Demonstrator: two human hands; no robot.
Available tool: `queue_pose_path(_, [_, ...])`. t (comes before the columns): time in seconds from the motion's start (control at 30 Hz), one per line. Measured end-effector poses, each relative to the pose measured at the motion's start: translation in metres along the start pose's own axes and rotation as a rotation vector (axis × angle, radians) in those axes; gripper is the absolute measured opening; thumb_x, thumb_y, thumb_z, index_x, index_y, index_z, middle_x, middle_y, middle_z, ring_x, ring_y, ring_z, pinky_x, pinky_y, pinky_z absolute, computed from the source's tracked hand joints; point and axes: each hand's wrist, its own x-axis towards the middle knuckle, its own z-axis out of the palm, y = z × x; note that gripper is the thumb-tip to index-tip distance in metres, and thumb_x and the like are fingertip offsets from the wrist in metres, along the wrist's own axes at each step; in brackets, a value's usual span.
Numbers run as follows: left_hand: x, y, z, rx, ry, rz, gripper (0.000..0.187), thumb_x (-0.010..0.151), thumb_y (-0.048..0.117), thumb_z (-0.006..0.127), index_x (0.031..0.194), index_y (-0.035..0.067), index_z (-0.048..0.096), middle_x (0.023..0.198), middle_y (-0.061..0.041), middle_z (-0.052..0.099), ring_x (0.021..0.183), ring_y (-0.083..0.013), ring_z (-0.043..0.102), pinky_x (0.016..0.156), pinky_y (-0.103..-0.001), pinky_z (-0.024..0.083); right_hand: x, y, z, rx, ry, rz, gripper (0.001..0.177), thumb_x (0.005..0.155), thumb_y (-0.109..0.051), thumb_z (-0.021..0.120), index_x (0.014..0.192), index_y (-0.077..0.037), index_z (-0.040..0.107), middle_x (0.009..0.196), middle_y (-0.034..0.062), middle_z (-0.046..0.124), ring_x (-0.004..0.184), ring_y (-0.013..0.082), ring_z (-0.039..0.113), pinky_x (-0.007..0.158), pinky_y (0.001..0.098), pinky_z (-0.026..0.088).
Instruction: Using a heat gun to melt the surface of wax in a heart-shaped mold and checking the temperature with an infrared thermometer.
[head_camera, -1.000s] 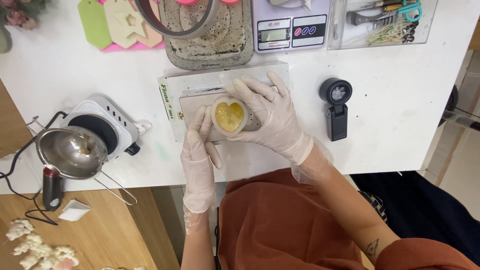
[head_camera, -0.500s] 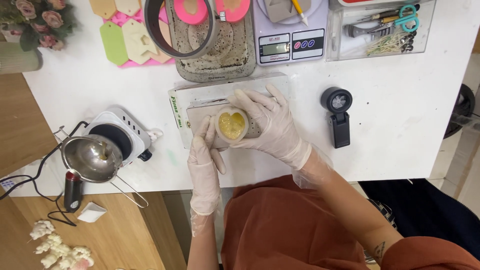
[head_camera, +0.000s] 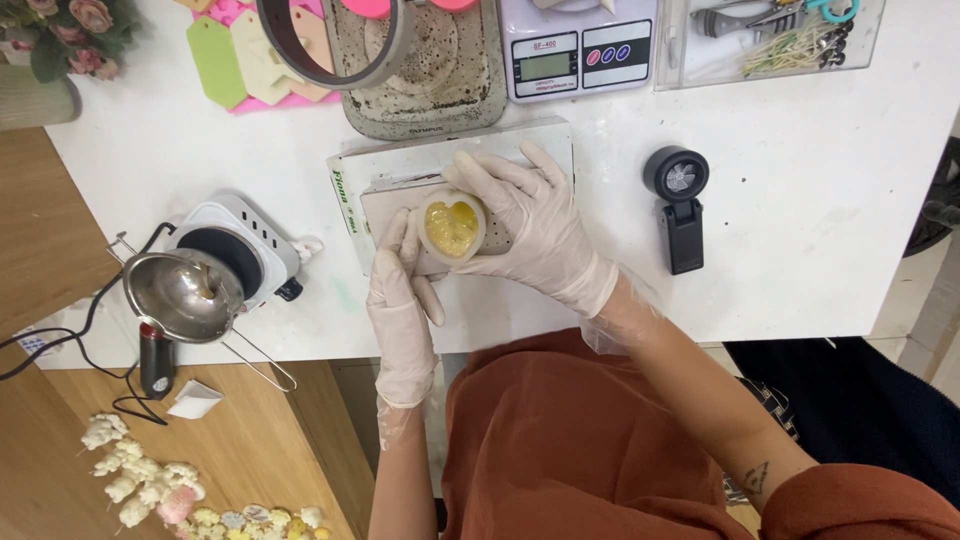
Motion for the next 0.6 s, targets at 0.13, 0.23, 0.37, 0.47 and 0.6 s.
queue_pose_path(0.13, [-0.002,0.001,0.004,0.004,0.037,0.006,0.063,0.11,0.044,0.032,0.153,-0.002,0.045,0.147,-0.016,0.062,0.053,-0.0018,0.037,0.047,-0.016,0.035,0.0,0.0,0.003,0.007,0.011,-0.017,0.103,0.079,-0.05,0.093,0.156,-0.008,0.039,0.151,0.0058,0.058,0.141,0.022,0.051,0.126,0.0487,0.028])
queue_pose_path(0.23, [-0.001,0.001,0.009,-0.02,0.049,0.022,0.062,0.11,0.043,0.032,0.152,-0.001,0.046,0.146,-0.016,0.063,0.051,-0.0015,0.037,0.046,-0.016,0.034,0.0,0.0,-0.001,0.004,0.005,-0.02,0.101,0.081,-0.05,0.092,0.157,-0.009,0.039,0.149,0.0013,0.059,0.142,0.0209,0.051,0.127,0.0484,0.027])
queue_pose_path(0.37, [-0.001,0.001,0.011,-0.043,0.067,0.032,0.059,0.11,0.041,0.034,0.15,0.0,0.049,0.144,-0.015,0.065,0.048,-0.0012,0.037,0.044,-0.016,0.033,0.002,-0.002,-0.002,-0.007,-0.021,-0.018,0.103,0.079,-0.054,0.09,0.156,-0.009,0.04,0.148,-0.0003,0.061,0.14,0.0217,0.052,0.125,0.0487,0.027])
queue_pose_path(0.47, [-0.001,0.002,0.014,-0.043,0.078,0.043,0.056,0.11,0.039,0.034,0.149,0.001,0.05,0.144,-0.014,0.065,0.049,-0.001,0.037,0.044,-0.016,0.033,0.004,-0.001,-0.003,-0.017,-0.028,-0.018,0.104,0.076,-0.056,0.089,0.156,-0.009,0.041,0.146,0.0003,0.062,0.138,0.0222,0.052,0.123,0.0491,0.027])
queue_pose_path(0.6, [0.0,0.0,0.015,-0.054,0.091,0.042,0.055,0.11,0.037,0.035,0.148,0.001,0.051,0.144,-0.012,0.065,0.048,-0.001,0.037,0.044,-0.016,0.034,0.005,-0.002,-0.003,-0.017,-0.034,-0.001,0.107,0.073,-0.056,0.089,0.155,-0.008,0.041,0.142,-0.0009,0.064,0.135,0.0214,0.054,0.122,0.0493,0.028])
